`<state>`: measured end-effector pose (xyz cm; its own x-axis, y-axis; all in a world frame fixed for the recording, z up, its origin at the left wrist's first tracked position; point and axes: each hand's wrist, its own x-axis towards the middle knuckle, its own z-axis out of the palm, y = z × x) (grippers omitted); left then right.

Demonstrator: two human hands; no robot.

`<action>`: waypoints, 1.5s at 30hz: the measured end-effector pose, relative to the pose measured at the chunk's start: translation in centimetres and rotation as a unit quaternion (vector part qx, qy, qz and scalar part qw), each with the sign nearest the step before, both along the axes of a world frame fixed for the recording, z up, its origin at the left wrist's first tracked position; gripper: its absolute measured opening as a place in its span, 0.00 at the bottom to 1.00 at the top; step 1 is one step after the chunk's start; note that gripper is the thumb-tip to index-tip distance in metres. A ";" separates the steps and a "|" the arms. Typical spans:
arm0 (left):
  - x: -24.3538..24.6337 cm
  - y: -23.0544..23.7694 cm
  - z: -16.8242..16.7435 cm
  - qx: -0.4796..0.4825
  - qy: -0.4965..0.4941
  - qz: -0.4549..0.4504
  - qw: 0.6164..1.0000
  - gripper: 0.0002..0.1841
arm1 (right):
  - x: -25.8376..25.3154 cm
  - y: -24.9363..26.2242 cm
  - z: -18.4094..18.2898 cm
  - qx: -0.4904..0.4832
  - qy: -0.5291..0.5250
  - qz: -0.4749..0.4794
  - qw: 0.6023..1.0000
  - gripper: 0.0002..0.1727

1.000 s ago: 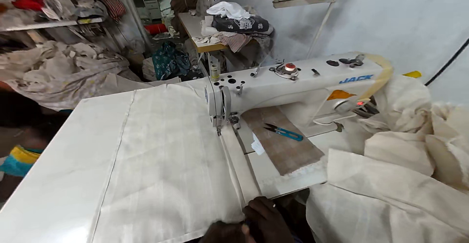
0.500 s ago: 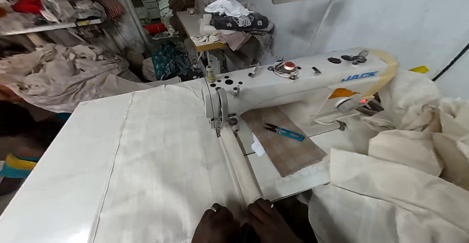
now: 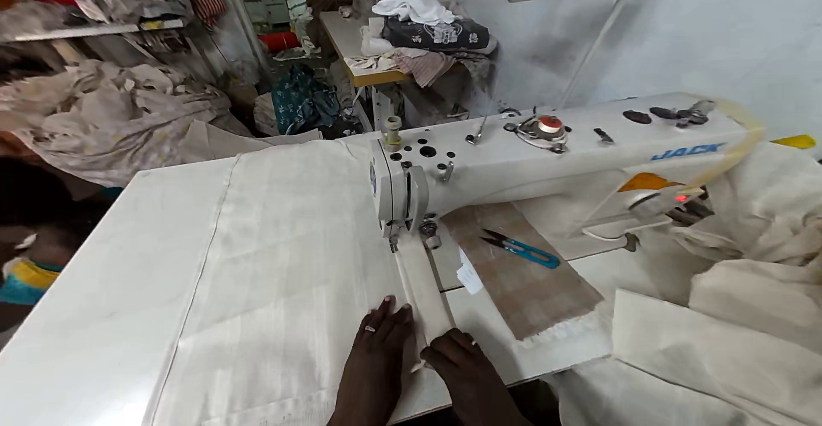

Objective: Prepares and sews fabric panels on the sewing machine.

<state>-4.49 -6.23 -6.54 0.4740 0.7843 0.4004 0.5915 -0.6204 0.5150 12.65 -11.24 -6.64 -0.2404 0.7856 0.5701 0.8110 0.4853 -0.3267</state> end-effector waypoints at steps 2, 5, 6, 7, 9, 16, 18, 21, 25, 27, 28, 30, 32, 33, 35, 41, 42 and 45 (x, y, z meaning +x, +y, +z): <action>-1.2 1.2 -0.2 -0.012 -0.030 -0.048 0.998 0.15 | -0.1 1.5 -0.2 0.009 0.020 -0.008 1.000 0.10; -2.3 3.2 -0.2 -0.046 -0.067 -0.103 0.991 0.14 | -0.2 3.6 -0.2 0.007 0.043 -0.015 0.999 0.09; -2.4 4.0 0.0 -0.056 -0.074 -0.113 0.989 0.14 | -0.2 4.2 0.0 0.003 0.047 -0.016 0.999 0.08; -2.5 4.7 0.1 -0.067 -0.078 -0.120 0.987 0.15 | -0.1 4.9 0.1 0.000 0.048 -0.016 0.999 0.08; -2.5 6.0 0.5 -0.086 -0.080 -0.130 0.985 0.15 | 0.1 6.3 0.3 -0.001 0.051 -0.013 0.999 0.08; -2.1 10.6 1.5 -0.140 -0.059 -0.118 0.981 0.17 | 0.2 11.0 1.0 -0.038 0.053 -0.013 0.998 0.08; -2.1 12.2 1.5 -0.147 -0.055 -0.114 0.981 0.16 | 0.1 12.1 0.8 -0.046 0.043 -0.029 0.998 0.09; -2.0 14.2 1.9 -0.143 -0.063 -0.101 0.983 0.14 | 0.0 12.8 0.3 -0.045 0.020 -0.037 0.998 0.10; -1.7 15.7 2.8 -0.154 -0.060 -0.092 0.982 0.14 | 4.2 11.0 2.0 -0.038 -0.013 -0.060 0.997 0.13; -1.8 15.7 2.8 -0.146 -0.060 -0.092 0.983 0.13 | 9.9 9.0 3.6 0.032 -0.009 -0.159 0.987 0.16; -1.7 15.7 2.8 -0.138 -0.063 -0.092 0.984 0.13 | 13.4 7.6 4.4 0.044 -0.001 -0.217 0.975 0.19; -1.7 15.6 2.6 -0.133 -0.066 -0.092 0.985 0.13 | 19.4 4.7 4.1 0.020 0.026 -0.323 0.946 0.22; -1.6 15.7 2.4 -0.139 -0.061 -0.088 0.985 0.13 | 22.1 3.2 1.2 0.005 0.016 -0.347 0.938 0.24; -1.6 15.7 2.3 -0.145 -0.057 -0.086 0.984 0.14 | 22.5 3.0 0.2 0.007 0.011 -0.342 0.939 0.24; -1.8 15.2 1.8 -0.162 -0.047 -0.090 0.982 0.15 | 22.5 2.8 -0.4 0.010 0.012 -0.337 0.941 0.24; -1.8 12.7 1.1 -0.081 -0.047 -0.065 0.993 0.18 | 20.3 2.1 1.8 0.041 0.049 -0.354 0.933 0.26; -1.7 12.4 1.0 -0.056 -0.041 -0.053 0.996 0.18 | 19.0 1.2 2.3 0.046 0.068 -0.352 0.932 0.25; -1.8 11.0 0.3 0.000 -0.047 -0.007 0.999 0.16 | 12.9 -3.5 2.3 0.054 0.073 -0.328 0.940 0.19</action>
<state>-6.33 4.76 -6.23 0.4449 0.7784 0.4428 0.5322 -0.6275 0.5684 25.57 -14.75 -4.33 0.3633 0.6726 0.6448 0.8976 -0.0672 -0.4357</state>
